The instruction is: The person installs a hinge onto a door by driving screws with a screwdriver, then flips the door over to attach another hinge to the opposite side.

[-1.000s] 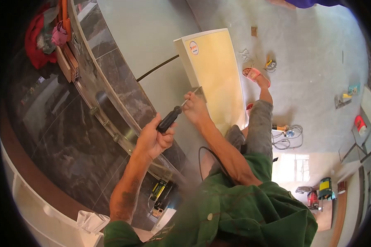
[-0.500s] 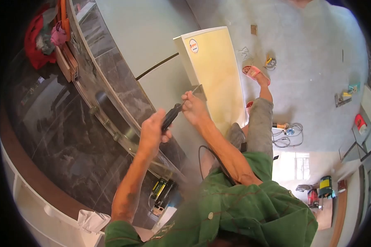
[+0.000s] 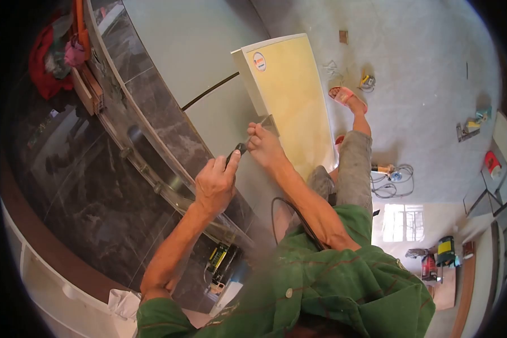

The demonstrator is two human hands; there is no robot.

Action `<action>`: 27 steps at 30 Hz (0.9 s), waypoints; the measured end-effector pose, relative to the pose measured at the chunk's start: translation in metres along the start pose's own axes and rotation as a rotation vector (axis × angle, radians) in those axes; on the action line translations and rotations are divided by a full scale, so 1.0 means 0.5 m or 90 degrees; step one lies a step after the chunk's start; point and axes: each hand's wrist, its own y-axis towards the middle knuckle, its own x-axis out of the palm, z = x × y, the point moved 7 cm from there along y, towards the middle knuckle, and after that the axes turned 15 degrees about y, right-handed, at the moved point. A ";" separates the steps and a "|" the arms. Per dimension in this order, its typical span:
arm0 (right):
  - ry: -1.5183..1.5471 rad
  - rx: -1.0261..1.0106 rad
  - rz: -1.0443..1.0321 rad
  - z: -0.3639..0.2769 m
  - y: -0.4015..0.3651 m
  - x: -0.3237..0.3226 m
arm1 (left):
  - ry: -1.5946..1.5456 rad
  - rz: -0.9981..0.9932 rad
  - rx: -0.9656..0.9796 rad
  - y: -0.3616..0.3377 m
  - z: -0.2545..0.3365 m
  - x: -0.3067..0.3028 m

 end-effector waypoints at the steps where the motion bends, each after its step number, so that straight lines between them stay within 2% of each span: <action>1: 0.007 0.004 -0.009 0.000 0.001 -0.001 | 0.010 0.009 0.017 0.004 0.005 -0.002; 2: 0.014 0.008 -0.017 0.001 0.002 -0.003 | 0.020 0.016 0.034 0.006 0.008 -0.004; 4: 0.044 0.003 -0.038 0.006 0.006 -0.015 | -0.578 -0.167 -0.476 -0.001 -0.061 0.045; 5: 0.057 0.003 -0.053 0.010 0.014 -0.013 | -0.875 -0.252 -0.730 -0.024 -0.052 0.077; 11: 0.023 -0.008 -0.027 0.007 -0.001 -0.003 | -0.910 -0.333 -0.629 -0.026 -0.105 0.145; 12: 0.018 0.001 -0.017 0.005 0.007 -0.011 | -0.591 -0.226 -0.384 0.017 -0.101 0.105; 14: 0.008 -0.006 -0.004 -0.014 0.013 -0.012 | 0.053 0.010 0.077 0.036 -0.002 0.010; 20: 0.030 0.018 -0.060 -0.009 0.042 -0.010 | -0.127 -0.030 -0.213 0.025 -0.039 -0.008; 23: 0.032 0.020 -0.090 -0.006 0.047 -0.045 | -0.871 -0.250 -0.704 -0.055 -0.061 0.083; 25: 0.000 -0.023 -0.001 -0.006 0.017 -0.027 | -0.986 -0.300 -0.735 -0.068 -0.066 0.101; 27: -0.005 -0.011 -0.053 -0.005 0.023 -0.033 | -1.095 -0.361 -0.763 -0.084 -0.062 0.121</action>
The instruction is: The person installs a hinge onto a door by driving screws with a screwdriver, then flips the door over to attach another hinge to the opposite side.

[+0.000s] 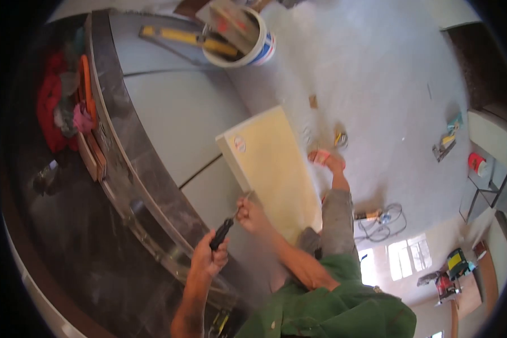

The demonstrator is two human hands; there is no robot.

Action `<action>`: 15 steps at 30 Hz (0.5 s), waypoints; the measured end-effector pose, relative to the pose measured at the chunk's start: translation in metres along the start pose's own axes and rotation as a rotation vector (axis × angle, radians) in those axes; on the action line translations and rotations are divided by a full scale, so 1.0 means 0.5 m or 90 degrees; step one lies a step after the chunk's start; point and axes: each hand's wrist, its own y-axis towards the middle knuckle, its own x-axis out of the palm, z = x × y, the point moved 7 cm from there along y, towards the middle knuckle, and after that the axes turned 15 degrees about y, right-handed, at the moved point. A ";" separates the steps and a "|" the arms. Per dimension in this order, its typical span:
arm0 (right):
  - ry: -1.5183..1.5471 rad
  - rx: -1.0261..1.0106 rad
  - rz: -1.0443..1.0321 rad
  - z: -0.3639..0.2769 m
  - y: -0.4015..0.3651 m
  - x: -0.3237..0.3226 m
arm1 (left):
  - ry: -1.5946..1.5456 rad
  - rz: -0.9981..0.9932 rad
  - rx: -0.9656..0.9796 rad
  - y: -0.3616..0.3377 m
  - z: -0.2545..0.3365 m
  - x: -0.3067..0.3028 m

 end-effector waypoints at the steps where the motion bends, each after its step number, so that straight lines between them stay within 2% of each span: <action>1: -0.047 -0.007 -0.029 -0.002 0.006 -0.009 | 0.101 0.067 0.046 0.001 0.008 -0.013; 3: -0.069 -0.013 -0.045 -0.007 0.013 -0.014 | 0.292 0.212 0.142 0.002 0.033 -0.026; 5: -0.014 -0.005 -0.014 -0.004 -0.004 0.006 | 0.613 0.370 0.381 -0.040 0.066 0.007; 6: -0.034 -0.020 -0.007 -0.008 -0.021 0.026 | 0.659 0.399 0.431 -0.050 0.066 0.018; 7: -0.053 -0.033 0.000 -0.012 -0.040 0.043 | 0.636 0.391 0.429 -0.053 0.063 0.021; 9: -0.063 -0.034 -0.013 -0.018 -0.040 0.060 | 0.419 0.297 0.296 -0.045 0.043 0.015; 11: -0.043 -0.008 -0.055 -0.019 -0.010 0.021 | 0.275 0.231 0.194 -0.045 0.026 0.019; 15: 0.016 0.027 -0.164 -0.015 -0.005 0.033 | 0.231 0.155 0.148 -0.021 0.020 0.001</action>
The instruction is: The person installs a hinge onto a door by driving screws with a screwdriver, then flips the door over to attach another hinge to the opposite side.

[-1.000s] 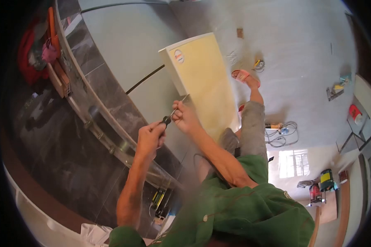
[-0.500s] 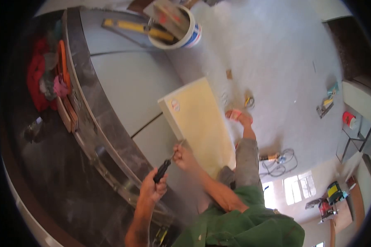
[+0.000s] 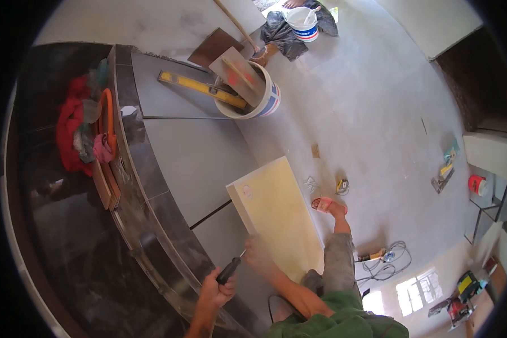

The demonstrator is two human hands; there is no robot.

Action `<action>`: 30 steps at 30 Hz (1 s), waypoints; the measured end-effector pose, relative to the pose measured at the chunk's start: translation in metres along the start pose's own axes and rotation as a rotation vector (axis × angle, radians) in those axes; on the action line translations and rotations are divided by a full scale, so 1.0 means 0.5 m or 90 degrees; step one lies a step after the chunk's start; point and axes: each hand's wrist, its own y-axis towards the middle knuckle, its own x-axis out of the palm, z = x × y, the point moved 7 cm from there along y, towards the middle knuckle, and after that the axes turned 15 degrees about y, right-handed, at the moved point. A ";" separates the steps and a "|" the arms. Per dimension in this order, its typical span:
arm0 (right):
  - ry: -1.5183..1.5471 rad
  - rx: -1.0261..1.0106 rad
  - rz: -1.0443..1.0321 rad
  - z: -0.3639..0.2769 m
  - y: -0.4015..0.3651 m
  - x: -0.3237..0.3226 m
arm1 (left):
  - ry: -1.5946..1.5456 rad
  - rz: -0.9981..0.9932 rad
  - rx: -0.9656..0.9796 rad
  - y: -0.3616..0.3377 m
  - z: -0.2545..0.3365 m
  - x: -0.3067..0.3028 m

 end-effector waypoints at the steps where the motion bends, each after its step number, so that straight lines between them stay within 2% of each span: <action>1: 0.016 0.001 -0.007 -0.001 -0.003 0.010 | 0.039 0.004 0.017 0.004 0.002 -0.004; 2: 0.031 0.002 -0.012 -0.002 -0.008 0.017 | 0.156 0.048 0.086 0.007 0.011 -0.011; 4: -0.041 -0.046 0.049 -0.006 -0.014 0.015 | 0.597 0.254 0.410 -0.025 0.063 -0.003; 6: -0.073 -0.084 0.133 -0.008 -0.020 0.022 | 0.799 0.432 0.640 -0.070 0.085 0.027; 9: -0.080 -0.106 0.263 -0.010 -0.031 0.040 | 0.742 0.426 0.618 -0.071 0.087 0.030; 12: -0.096 -0.101 0.304 -0.003 -0.029 0.047 | 0.679 0.434 0.591 -0.076 0.093 0.021; 13: -0.128 -0.104 0.290 -0.005 -0.016 0.013 | 0.642 0.411 0.561 -0.072 0.088 0.014; 14: -0.154 -0.108 0.272 -0.005 -0.002 -0.019 | 0.576 0.358 0.495 -0.058 0.083 0.002; 16: -0.387 -0.147 0.155 -0.022 0.054 -0.134 | 0.192 0.111 0.176 -0.012 0.025 -0.023; 17: -0.492 -0.176 0.106 -0.032 0.078 -0.173 | 0.087 0.050 0.085 -0.003 0.007 -0.025; 18: -0.529 -0.199 0.094 -0.038 0.082 -0.171 | 0.066 0.026 0.049 0.001 -0.004 -0.027; 19: -0.567 -0.215 0.094 -0.040 0.082 -0.172 | 0.095 0.030 0.048 0.004 -0.006 -0.028; 21: -0.546 -0.257 0.152 -0.042 0.063 -0.156 | 0.306 0.123 0.120 0.012 -0.001 -0.039; 23: -0.523 -0.280 0.160 -0.040 0.055 -0.131 | 0.365 0.195 0.203 -0.001 0.012 -0.031; 25: -0.602 -0.344 0.083 -0.061 0.071 -0.114 | 0.298 0.179 0.182 -0.002 0.009 -0.029; 28: -0.782 -0.450 -0.103 -0.069 0.095 -0.088 | 0.014 0.084 0.011 0.002 -0.016 -0.031; 30: -0.928 -0.532 -0.132 -0.037 0.047 -0.101 | -0.063 0.060 -0.031 0.007 -0.012 -0.033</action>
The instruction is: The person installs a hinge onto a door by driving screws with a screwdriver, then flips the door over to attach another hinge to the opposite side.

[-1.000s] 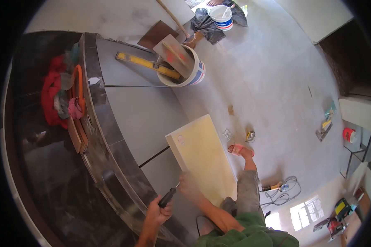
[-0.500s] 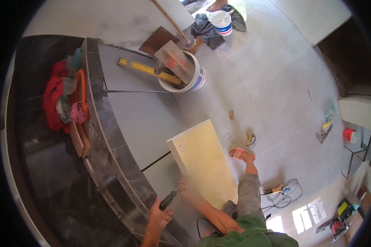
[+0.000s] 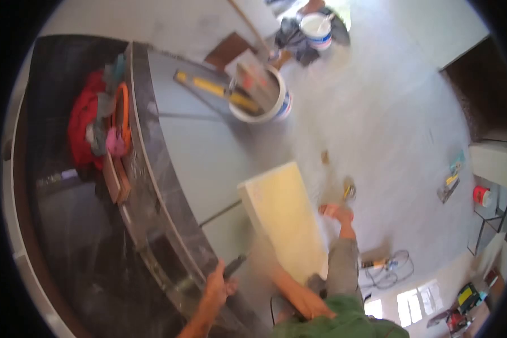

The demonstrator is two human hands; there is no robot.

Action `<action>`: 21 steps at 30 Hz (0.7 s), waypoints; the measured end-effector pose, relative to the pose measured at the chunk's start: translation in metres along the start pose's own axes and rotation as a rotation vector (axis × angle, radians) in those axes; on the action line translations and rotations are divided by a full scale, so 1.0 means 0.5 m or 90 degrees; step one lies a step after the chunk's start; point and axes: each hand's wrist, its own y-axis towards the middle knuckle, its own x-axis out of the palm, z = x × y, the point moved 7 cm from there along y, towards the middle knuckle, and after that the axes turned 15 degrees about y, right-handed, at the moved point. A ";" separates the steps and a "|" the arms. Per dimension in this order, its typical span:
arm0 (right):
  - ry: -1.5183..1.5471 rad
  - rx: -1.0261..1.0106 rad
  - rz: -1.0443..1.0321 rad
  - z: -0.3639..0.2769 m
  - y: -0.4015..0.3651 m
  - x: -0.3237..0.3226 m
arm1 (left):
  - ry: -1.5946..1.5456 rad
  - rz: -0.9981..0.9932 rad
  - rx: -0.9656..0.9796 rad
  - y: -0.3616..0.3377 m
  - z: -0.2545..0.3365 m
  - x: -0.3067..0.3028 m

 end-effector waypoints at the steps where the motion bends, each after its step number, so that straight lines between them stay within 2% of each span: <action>1: -0.107 -0.018 0.015 -0.027 0.005 -0.001 | -0.026 -0.040 -0.031 0.003 -0.002 0.007; 2: -0.033 0.061 0.034 -0.038 0.009 -0.006 | -0.013 -0.076 -0.038 0.002 0.006 0.014; 3: 0.222 0.259 0.094 -0.018 0.003 -0.004 | 0.009 -0.094 -0.048 -0.002 0.008 0.017; 4: 0.473 0.432 0.208 -0.028 -0.001 0.009 | 0.045 -0.091 -0.042 -0.003 0.015 0.019; 5: 0.637 0.544 0.322 -0.057 -0.001 0.022 | 0.107 -0.072 -0.014 -0.003 0.022 0.021; 6: 0.691 0.630 0.414 -0.098 0.001 0.029 | 0.205 -0.031 0.046 -0.004 0.035 0.019; 9: 0.684 0.637 0.347 -0.126 0.004 0.039 | 0.475 0.113 0.326 -0.027 0.061 0.017; 13: 0.762 0.664 0.399 -0.111 0.009 0.041 | 0.799 0.285 0.774 -0.092 0.116 0.089; 15: 0.767 0.651 0.401 -0.113 -0.001 0.045 | 0.334 0.030 0.266 -0.023 0.071 0.042; 16: 0.759 0.653 0.407 -0.115 -0.006 0.047 | 0.090 -0.010 0.002 -0.017 0.025 0.029; 17: 0.751 0.651 0.413 -0.117 -0.004 0.046 | -0.011 -0.048 -0.070 -0.020 0.023 0.041; 19: 0.737 0.652 0.417 -0.124 -0.001 0.047 | -0.034 -0.091 -0.085 -0.018 0.028 0.039; 21: 0.724 0.657 0.420 -0.123 -0.001 0.039 | 0.122 -0.055 0.003 -0.012 0.043 0.034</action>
